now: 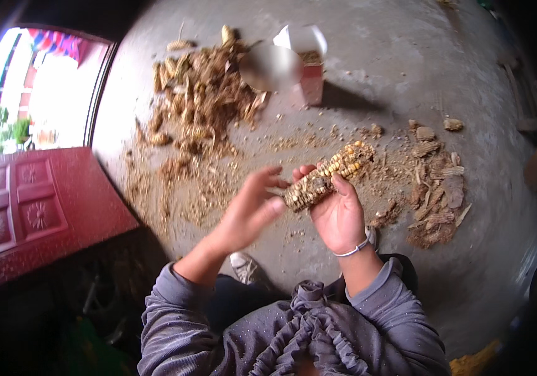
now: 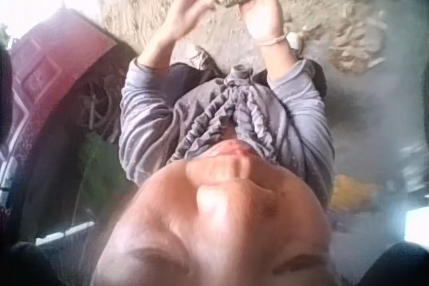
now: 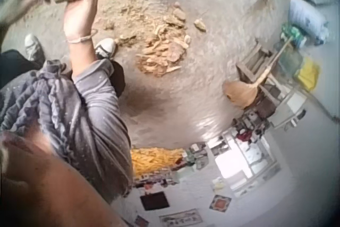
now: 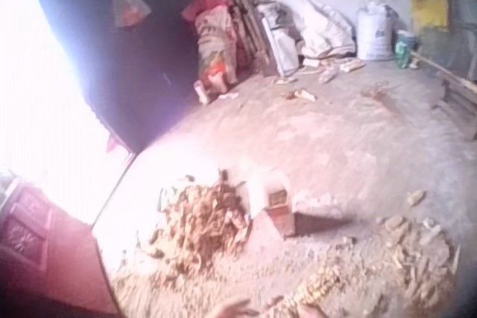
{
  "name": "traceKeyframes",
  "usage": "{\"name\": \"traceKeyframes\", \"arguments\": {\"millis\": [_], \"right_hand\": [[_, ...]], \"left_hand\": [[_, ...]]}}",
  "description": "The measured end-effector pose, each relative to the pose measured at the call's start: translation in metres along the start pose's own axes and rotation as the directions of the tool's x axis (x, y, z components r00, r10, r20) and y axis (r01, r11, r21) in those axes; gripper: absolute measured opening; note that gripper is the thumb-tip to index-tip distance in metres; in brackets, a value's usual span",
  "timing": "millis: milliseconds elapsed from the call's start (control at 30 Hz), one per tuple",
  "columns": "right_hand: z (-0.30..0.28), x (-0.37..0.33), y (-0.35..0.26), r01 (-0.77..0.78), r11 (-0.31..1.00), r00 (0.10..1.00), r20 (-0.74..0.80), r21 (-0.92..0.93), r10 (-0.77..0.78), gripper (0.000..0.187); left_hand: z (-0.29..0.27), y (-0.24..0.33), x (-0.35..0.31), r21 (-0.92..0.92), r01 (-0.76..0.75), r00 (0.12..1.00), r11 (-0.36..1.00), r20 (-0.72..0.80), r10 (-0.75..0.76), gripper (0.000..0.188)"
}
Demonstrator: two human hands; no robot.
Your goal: The person sits on the floor and manually shells dried corn cobs by hand, removing kernels and dropping them onto the floor. The person repeatedly picks up cobs, shucks them, and discards the cobs.
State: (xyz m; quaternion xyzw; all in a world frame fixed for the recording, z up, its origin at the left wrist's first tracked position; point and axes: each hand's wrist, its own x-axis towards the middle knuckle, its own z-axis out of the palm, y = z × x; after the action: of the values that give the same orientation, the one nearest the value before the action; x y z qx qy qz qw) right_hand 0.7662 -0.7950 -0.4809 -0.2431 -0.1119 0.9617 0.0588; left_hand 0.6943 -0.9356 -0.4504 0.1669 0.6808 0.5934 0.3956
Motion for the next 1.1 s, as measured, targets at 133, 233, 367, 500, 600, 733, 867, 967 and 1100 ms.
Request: {"name": "traceKeyframes", "arguments": {"millis": [133,233,367,500,600,733,867,967,1100], "right_hand": [[0.004,-0.013,0.038,-0.193,0.979,0.970,0.139,-0.068,0.201,0.030],[0.004,-0.020,0.058,-0.201,0.968,0.960,0.169,-0.151,0.225,0.033],[0.014,-0.019,0.057,-0.190,0.939,0.966,0.118,-0.287,0.232,0.037],[0.007,-0.023,0.069,-0.137,0.750,0.949,0.130,-0.648,0.286,0.035],[0.014,-0.030,0.091,-0.050,0.630,0.943,0.172,-0.775,0.286,0.037],[0.008,-0.041,0.114,-0.096,0.518,0.901,0.147,-0.850,0.407,0.042],[0.012,-0.045,0.116,-0.174,0.384,0.846,0.062,-0.907,0.529,0.042],[0.007,-0.048,0.120,0.044,0.347,0.906,0.184,-0.937,0.382,0.034],[0.008,-0.048,0.116,0.118,0.216,0.941,0.179,-0.969,0.286,0.023]], "left_hand": [[0.004,-0.031,-0.057,-0.163,0.019,0.975,0.986,-0.217,-0.054,0.051],[-0.007,-0.043,-0.078,-0.168,-0.053,0.911,0.984,-0.413,-0.021,0.040],[-0.032,-0.055,-0.103,-0.250,-0.172,0.864,0.953,-0.503,0.024,0.040],[-0.040,-0.055,-0.110,-0.421,-0.233,0.829,0.877,-0.557,-0.047,0.041],[-0.042,-0.053,-0.107,-0.584,-0.257,0.743,0.770,-0.629,-0.229,0.039],[-0.047,-0.070,-0.099,-0.664,-0.305,0.690,0.683,-0.648,-0.322,0.031],[-0.050,-0.077,-0.100,-0.712,-0.300,0.684,0.634,-0.624,-0.378,0.033],[-0.046,-0.078,-0.093,-0.716,-0.310,0.655,0.625,-0.638,-0.405,0.033],[-0.038,-0.084,-0.086,-0.688,-0.313,0.634,0.655,-0.665,-0.395,0.031]]}}
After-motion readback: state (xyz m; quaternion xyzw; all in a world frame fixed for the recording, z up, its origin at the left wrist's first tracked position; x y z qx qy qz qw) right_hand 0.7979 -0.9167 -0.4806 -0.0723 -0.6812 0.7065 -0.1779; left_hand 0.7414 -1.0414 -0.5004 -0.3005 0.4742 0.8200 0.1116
